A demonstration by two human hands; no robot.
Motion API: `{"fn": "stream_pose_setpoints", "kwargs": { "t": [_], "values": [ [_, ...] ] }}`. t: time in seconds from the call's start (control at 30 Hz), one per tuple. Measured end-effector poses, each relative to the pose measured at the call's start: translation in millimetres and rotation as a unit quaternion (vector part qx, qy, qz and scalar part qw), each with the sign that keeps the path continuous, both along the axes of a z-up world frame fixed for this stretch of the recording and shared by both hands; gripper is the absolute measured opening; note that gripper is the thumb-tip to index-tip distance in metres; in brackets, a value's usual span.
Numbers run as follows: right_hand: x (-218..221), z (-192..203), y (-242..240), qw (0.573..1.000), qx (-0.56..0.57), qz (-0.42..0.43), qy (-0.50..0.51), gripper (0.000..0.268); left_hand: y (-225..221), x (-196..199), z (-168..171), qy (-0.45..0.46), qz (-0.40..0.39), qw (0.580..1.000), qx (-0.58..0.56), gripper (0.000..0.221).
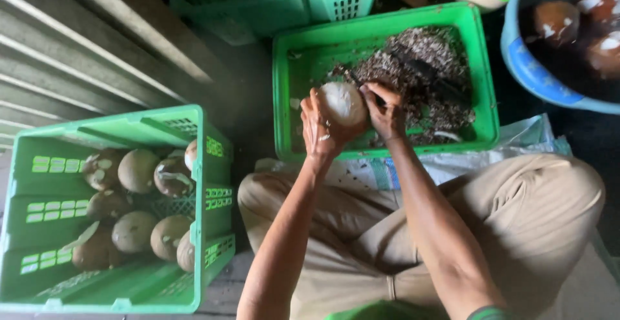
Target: The person sits on the floor and uses a knife to peel the brown husk off a coconut, revealing the white shell underneath. The person rotates the coconut to remove the husk from all sides, with the debris falling into a green tray.
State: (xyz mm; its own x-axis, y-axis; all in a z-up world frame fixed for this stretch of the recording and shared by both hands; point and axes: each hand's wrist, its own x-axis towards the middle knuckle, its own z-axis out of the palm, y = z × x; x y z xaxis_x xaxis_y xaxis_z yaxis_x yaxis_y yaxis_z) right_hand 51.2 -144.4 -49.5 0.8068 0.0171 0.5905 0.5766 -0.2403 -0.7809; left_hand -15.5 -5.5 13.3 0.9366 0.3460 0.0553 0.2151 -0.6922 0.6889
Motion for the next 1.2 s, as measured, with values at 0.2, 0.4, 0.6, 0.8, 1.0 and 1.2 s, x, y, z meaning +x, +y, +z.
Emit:
{"fn": "stream_pose_setpoints", "kwargs": {
  "t": [0.2, 0.4, 0.6, 0.8, 1.0, 1.2],
  "values": [
    [-9.1, -38.9, 6.1, 0.993, 0.099, -0.058, -0.022, 0.008, -0.8, 6.4, -5.3, 0.020, -0.054, 0.998, 0.010, 0.132],
    [-41.8, -36.0, 7.7, 0.991, 0.113, -0.056, 0.038, 0.009, 1.7, -13.5, -23.6, 0.007, -0.049, 0.999, 0.015, 0.122],
    [-13.3, -21.2, 6.4, 0.995, 0.073, -0.019, 0.067, 0.009, 5.1, -2.5, -24.4, 0.002, -0.040, 0.999, 0.013, 0.128],
    [-18.8, 29.1, 7.8, 0.999, 0.001, 0.047, -0.004, 0.011, 6.8, 4.9, -25.6, 0.019, -0.029, 0.999, 0.000, 0.131],
    [-29.5, 30.9, 17.9, 0.984, -0.061, -0.051, -0.158, 0.012, 6.8, 6.8, -52.6, -0.010, -0.012, 1.000, 0.021, 0.125],
    [-11.2, 4.1, -2.9, 0.999, -0.009, 0.016, -0.046, 0.010, 13.5, 3.3, -26.0, -0.058, -0.037, 0.998, 0.004, 0.104]
  ]
}}
